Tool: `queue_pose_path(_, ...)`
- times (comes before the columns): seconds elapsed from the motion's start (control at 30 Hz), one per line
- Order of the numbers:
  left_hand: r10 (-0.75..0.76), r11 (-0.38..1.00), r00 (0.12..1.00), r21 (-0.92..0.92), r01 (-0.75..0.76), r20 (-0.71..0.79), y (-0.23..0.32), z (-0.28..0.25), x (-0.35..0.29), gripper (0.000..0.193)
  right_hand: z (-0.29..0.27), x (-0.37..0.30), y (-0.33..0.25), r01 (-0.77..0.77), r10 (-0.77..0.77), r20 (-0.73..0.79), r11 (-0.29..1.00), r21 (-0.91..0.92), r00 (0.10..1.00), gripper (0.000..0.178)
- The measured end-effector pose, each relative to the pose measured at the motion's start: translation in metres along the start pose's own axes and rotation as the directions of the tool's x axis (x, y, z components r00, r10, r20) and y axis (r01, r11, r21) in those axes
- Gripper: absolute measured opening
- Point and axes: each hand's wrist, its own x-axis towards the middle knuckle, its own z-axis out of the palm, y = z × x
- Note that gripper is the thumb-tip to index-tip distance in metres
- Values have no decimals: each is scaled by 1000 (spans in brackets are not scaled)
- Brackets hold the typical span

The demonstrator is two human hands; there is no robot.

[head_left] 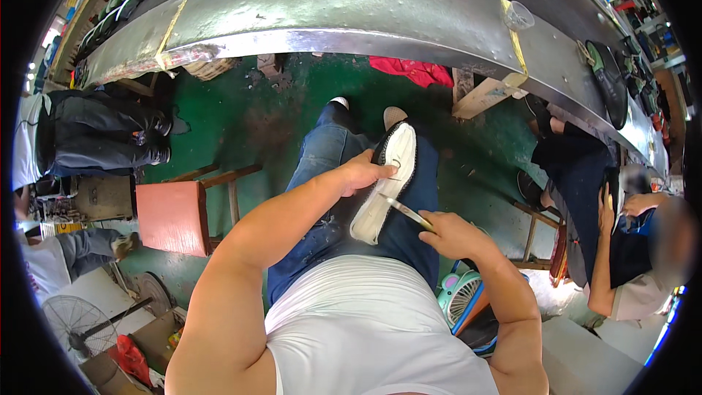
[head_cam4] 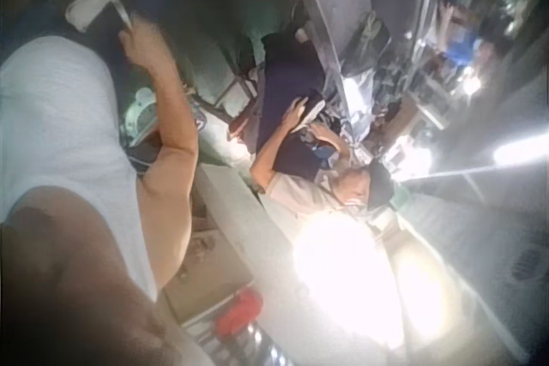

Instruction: The person assembles shoe uppers and shoe soles by hand on a factory production line, using pliers and a scraper to apply adhesive and join the parts.

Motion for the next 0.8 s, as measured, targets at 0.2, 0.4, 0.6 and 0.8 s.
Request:
queue_pose_path(0.2,29,1000,999,-7,-29,18,-5,-1,1,106,16,11,-27,-65,9,-166,940,-336,986,27)
queue_pose_path(0.4,139,981,990,138,-137,-2,-28,3,8,101,40,-4,6,-103,96,-138,994,-40,986,22)
queue_pose_path(0.6,354,935,932,-28,-352,74,-83,13,-5,99,42,-11,12,-121,119,-109,993,-9,987,20)
queue_pose_path(0.8,391,908,915,-121,-401,-99,-85,30,-1,99,63,-20,-3,-144,47,-292,937,-318,955,26)
